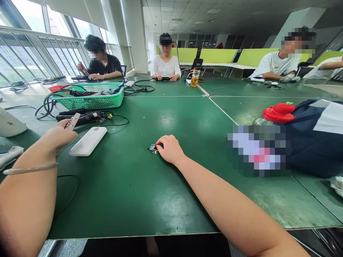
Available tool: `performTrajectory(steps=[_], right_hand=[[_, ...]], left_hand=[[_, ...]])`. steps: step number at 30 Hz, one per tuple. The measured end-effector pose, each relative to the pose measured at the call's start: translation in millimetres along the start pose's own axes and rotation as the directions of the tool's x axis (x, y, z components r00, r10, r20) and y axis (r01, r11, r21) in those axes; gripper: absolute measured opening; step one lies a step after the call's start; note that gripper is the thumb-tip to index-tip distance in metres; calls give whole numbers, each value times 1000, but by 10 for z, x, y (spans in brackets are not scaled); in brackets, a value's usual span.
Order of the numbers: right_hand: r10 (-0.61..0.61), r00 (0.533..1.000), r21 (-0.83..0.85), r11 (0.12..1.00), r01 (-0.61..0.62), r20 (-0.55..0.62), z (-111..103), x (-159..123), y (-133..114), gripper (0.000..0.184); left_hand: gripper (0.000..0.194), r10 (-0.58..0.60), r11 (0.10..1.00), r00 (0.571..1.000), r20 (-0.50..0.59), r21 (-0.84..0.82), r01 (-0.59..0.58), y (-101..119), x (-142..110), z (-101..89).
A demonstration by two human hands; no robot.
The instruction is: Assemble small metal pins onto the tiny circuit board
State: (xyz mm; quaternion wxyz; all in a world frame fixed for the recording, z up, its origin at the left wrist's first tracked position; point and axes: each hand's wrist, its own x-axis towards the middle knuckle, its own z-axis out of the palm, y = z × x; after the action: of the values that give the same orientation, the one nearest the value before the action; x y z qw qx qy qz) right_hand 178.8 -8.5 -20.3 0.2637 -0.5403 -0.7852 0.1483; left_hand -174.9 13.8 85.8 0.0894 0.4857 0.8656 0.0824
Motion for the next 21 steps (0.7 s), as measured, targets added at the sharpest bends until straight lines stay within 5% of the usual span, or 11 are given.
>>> performTrajectory(steps=[9,15,21], right_hand=[[0,1000,-19,1000,0,7,-8,10,-15,12],[5,1000,-14,1000,-5,5,-8,1,-10,12],[6,1000,-15,1000,-6,4,-13,-5,-18,13]], left_hand=[[67,142,982,986,-86,134,-130,92,-164,-118],[70,77,994,951,-299,94,-51,83,-320,-236],[67,-36,995,982,-184,86,52,-18,-216,-212]])
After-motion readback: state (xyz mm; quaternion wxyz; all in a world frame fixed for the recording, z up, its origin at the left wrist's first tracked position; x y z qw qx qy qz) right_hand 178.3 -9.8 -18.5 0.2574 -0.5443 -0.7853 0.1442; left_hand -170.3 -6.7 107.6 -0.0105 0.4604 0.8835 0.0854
